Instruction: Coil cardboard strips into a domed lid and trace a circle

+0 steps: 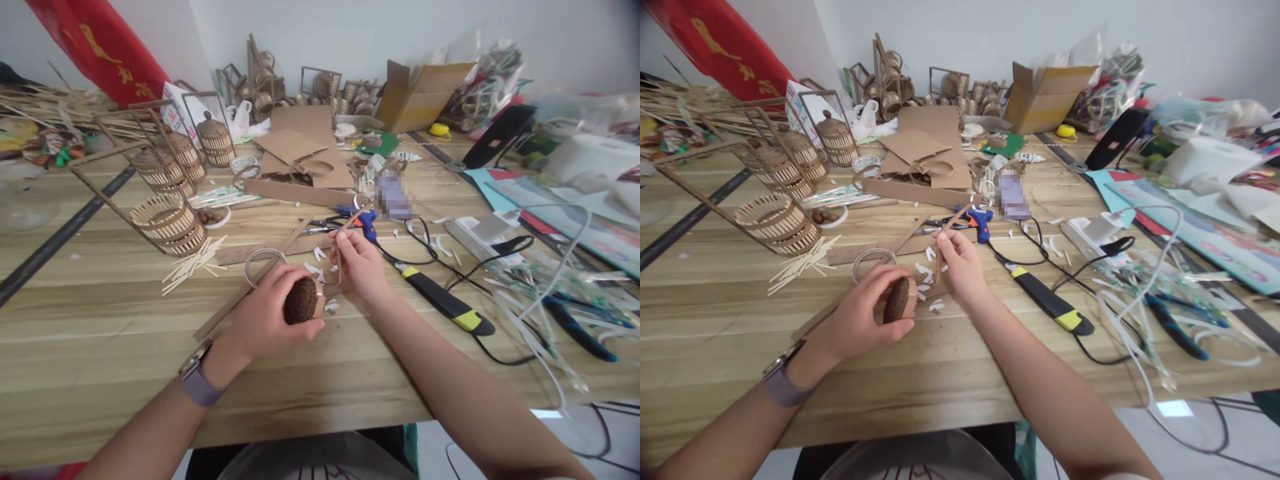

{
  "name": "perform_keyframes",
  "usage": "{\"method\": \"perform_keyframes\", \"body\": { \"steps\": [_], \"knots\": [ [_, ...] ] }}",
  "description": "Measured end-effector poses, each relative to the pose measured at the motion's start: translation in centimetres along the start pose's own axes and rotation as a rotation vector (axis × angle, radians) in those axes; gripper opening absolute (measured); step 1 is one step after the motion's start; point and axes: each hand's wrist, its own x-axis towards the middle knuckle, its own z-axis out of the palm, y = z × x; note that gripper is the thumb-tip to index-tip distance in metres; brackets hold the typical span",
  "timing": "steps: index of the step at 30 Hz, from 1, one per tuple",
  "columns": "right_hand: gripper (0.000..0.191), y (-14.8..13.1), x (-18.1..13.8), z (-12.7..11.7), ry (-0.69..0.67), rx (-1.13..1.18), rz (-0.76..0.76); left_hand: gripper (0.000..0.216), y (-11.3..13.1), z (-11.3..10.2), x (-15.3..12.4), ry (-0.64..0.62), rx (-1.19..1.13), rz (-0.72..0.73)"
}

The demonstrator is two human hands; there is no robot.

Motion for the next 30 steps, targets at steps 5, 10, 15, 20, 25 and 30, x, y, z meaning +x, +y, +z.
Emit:
{"method": "perform_keyframes", "body": {
  "steps": [5,10,15,20,25,30],
  "knots": [
    [0.033,-0.7,0.3,-0.3,0.073,0.124,0.013,0.053,0.2,0.0,-0.2,-0.045,-0.034,0.023],
    [0.026,-1.4,1.5,-1.1,0.254,0.253,0.099,0.057,-0.2,-0.1,-0.3,-0.041,0.000,0.049],
    [0.032,-1.3,2.0,-1.5,0.388,0.333,0.115,0.053,-0.3,0.0,-0.1,0.103,0.067,0.016],
    [0.030,-1.4,2.3,-1.6,0.422,0.430,0.159,0.051,-0.2,-0.1,0.1,0.150,0.113,-0.123],
    [0.012,-1.6,1.3,-0.6,0.118,0.493,0.220,0.048,-0.3,0.0,0.1,0.104,0.164,-0.011],
    [0.032,0.5,0.1,-0.5,-0.133,0.036,0.207,0.046,-0.5,0.3,0.1,0.085,0.210,-0.021]
  ]
}}
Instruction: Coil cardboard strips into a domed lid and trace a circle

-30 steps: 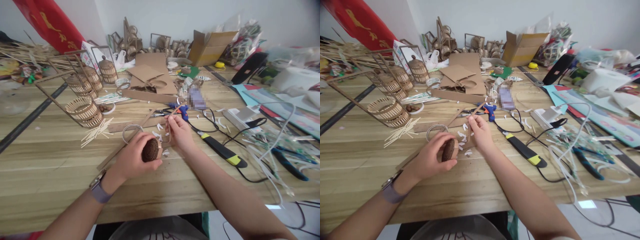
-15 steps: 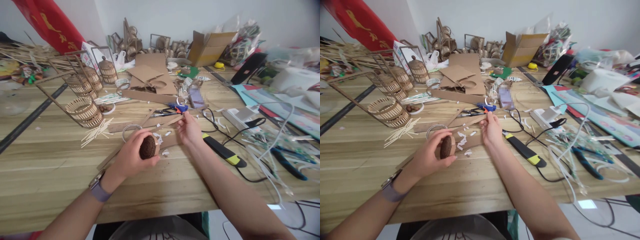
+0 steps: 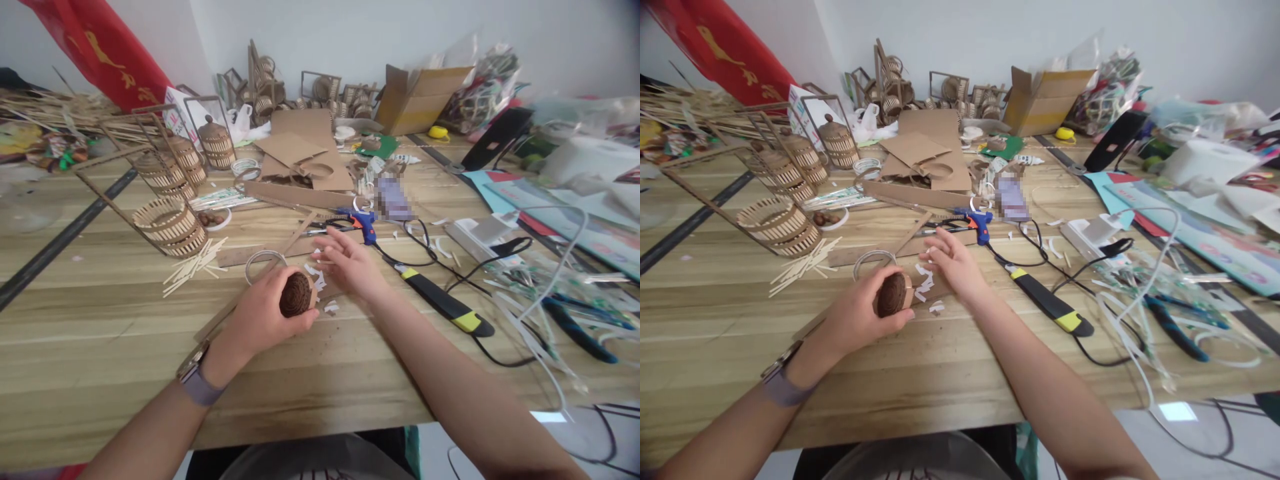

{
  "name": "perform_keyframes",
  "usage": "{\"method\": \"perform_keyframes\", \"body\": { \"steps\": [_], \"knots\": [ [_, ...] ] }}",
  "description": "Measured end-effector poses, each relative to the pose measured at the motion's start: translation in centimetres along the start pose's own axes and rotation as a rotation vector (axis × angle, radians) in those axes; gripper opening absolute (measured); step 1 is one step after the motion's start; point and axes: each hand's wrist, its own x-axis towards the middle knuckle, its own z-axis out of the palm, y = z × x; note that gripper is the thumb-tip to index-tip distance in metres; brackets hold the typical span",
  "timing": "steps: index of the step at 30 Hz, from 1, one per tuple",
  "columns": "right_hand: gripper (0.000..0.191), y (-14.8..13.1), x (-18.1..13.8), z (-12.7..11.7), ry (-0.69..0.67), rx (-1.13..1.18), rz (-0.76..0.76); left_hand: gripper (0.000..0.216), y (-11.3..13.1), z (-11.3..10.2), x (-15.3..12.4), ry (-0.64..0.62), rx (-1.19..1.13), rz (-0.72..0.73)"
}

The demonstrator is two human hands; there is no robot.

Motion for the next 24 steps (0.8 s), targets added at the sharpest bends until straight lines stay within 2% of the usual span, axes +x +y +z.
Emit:
{"method": "perform_keyframes", "body": {
  "steps": [3,7,10,12,14,16,19,22,24],
  "knots": [
    [0.016,1.1,-0.1,-0.2,-0.078,-0.448,-0.108,0.045,0.0,-0.2,0.1,0.007,0.025,-0.069],
    [0.023,1.1,-0.8,0.1,-0.312,-0.977,-0.522,0.048,-0.3,-1.5,0.6,0.124,0.022,-0.241],
    [0.027,0.9,-1.6,0.8,-0.488,-1.201,-0.662,0.046,-1.1,-2.8,1.1,0.241,0.056,-0.445],
    [0.027,1.1,-2.0,1.1,-0.540,-1.287,-0.671,0.045,-1.8,-3.3,1.5,0.234,0.100,-0.541],
    [0.027,1.3,-2.3,1.4,-0.565,-1.329,-0.671,0.042,-2.4,-3.6,1.7,0.167,0.106,-0.600],
    [0.026,1.4,-2.4,1.5,-0.582,-1.352,-0.665,0.040,-2.7,-3.6,1.8,0.104,0.076,-0.615],
    [0.027,1.4,-2.4,1.6,-0.606,-1.359,-0.644,0.040,-2.8,-3.5,1.8,0.074,0.056,-0.596],
    [0.029,1.4,-2.3,1.5,-0.597,-1.354,-0.635,0.043,-3.0,-3.5,1.7,0.116,0.031,-0.626],
    [0.030,1.5,-2.3,1.4,-0.566,-1.354,-0.648,0.046,-3.3,-3.7,1.6,0.210,0.005,-0.640]
  ]
}}
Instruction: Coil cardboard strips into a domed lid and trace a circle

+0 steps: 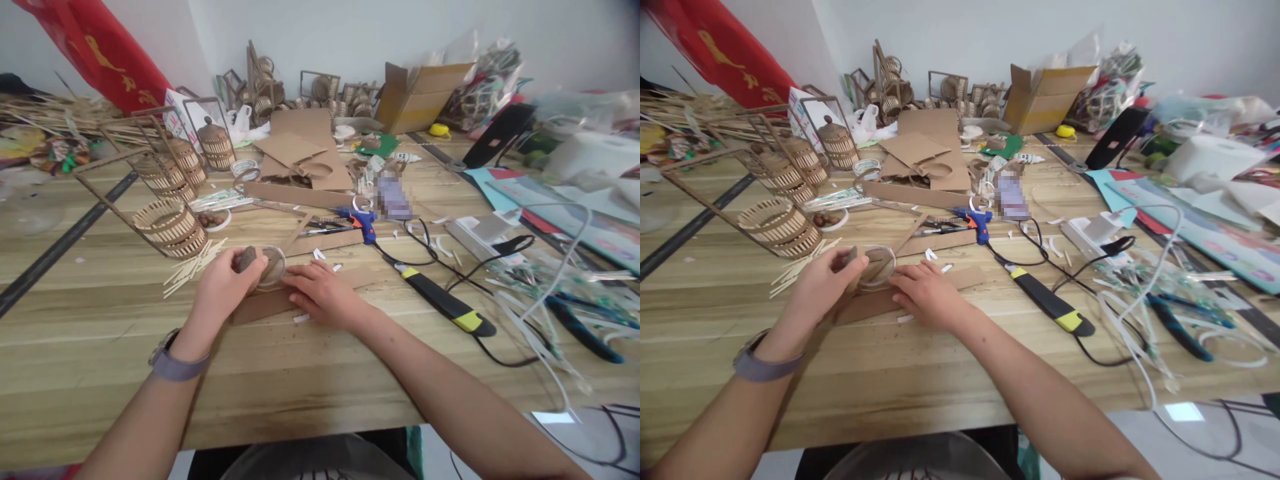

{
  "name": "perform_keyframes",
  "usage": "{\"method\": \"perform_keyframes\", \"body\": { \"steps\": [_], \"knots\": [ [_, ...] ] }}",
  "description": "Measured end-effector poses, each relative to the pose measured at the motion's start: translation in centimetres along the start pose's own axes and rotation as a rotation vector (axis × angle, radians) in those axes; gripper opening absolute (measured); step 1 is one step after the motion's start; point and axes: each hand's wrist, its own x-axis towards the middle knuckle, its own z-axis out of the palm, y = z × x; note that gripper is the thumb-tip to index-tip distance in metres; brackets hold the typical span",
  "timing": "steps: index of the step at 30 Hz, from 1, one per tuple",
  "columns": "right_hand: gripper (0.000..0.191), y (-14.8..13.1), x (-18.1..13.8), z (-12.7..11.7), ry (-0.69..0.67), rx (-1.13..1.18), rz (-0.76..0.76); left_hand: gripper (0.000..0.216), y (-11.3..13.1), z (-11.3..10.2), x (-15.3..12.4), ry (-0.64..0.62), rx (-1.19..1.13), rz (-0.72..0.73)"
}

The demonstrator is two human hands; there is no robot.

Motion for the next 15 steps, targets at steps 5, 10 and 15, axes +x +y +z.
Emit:
{"method": "perform_keyframes", "body": {
  "steps": [5,10,15],
  "knots": [
    [0.028,0.3,0.0,0.1,0.038,-0.018,0.005,0.048,-0.1,-0.5,0.3,0.229,-0.146,-0.009],
    [0.024,0.3,0.1,0.2,0.011,-0.003,0.008,0.045,0.8,-0.2,-0.5,0.114,-0.047,0.078],
    [0.032,-0.1,0.0,0.1,-0.063,-0.007,0.033,0.042,1.0,1.0,-1.1,-0.205,-0.012,0.096]
  ]
}}
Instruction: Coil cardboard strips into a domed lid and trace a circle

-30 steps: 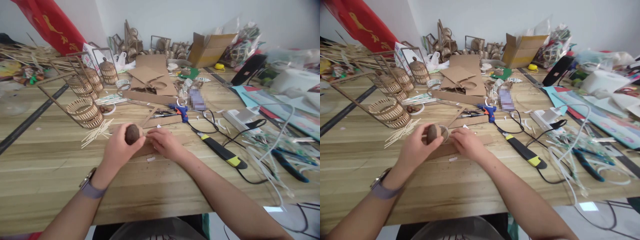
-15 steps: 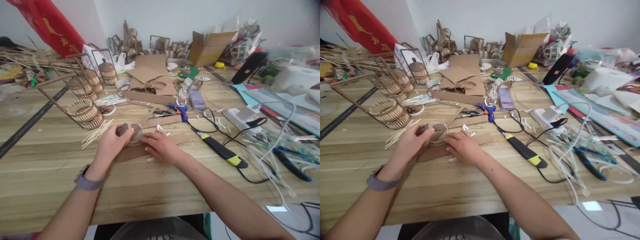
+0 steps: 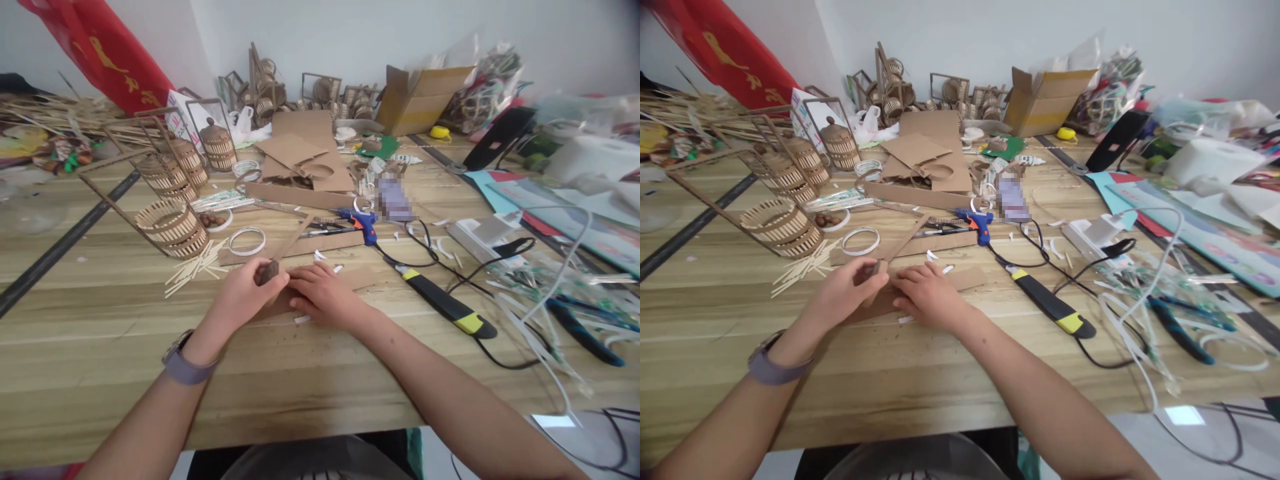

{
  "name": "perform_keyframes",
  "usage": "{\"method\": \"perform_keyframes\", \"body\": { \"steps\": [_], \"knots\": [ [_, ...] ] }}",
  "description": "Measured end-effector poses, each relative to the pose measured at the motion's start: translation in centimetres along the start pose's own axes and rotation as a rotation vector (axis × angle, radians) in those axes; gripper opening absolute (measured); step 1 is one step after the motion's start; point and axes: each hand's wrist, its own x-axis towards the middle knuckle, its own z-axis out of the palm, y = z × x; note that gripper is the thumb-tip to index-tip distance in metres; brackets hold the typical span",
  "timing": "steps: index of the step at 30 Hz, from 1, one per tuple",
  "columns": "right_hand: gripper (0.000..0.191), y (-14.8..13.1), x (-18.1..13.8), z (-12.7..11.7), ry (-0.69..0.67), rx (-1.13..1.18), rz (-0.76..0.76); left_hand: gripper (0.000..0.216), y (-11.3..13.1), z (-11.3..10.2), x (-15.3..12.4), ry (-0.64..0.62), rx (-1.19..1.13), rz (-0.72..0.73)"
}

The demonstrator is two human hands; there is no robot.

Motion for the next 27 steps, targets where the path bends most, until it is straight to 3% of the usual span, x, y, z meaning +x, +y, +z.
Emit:
{"method": "perform_keyframes", "body": {
  "steps": [4,8,13,17,21,24,27],
  "knots": [
    [0.042,-0.5,0.0,0.2,-0.068,-0.047,0.027,0.046,0.1,0.5,-0.2,-0.068,-0.178,0.001],
    [0.048,-0.6,-0.1,0.4,-0.068,-0.040,0.019,0.030,0.5,0.5,-0.2,-0.107,-0.393,-0.009],
    [0.049,-0.4,-0.1,0.3,0.018,-0.007,-0.009,0.024,0.4,0.4,0.0,-0.070,-0.495,0.019],
    [0.035,-0.2,0.1,0.0,0.174,0.038,-0.031,0.031,-0.1,0.3,0.0,-0.005,-0.686,0.068],
    [0.027,-0.6,0.1,-0.4,0.212,0.244,-0.024,0.044,-0.1,0.6,-0.5,-0.023,-0.943,0.115],
    [0.032,-1.4,0.1,-0.8,0.124,0.494,0.019,0.054,-0.1,1.0,-0.9,-0.029,-0.988,0.128],
    [0.038,-2.0,0.1,-1.1,0.120,0.658,0.039,0.058,-0.3,1.3,-1.2,-0.076,-1.000,0.140]
  ]
}}
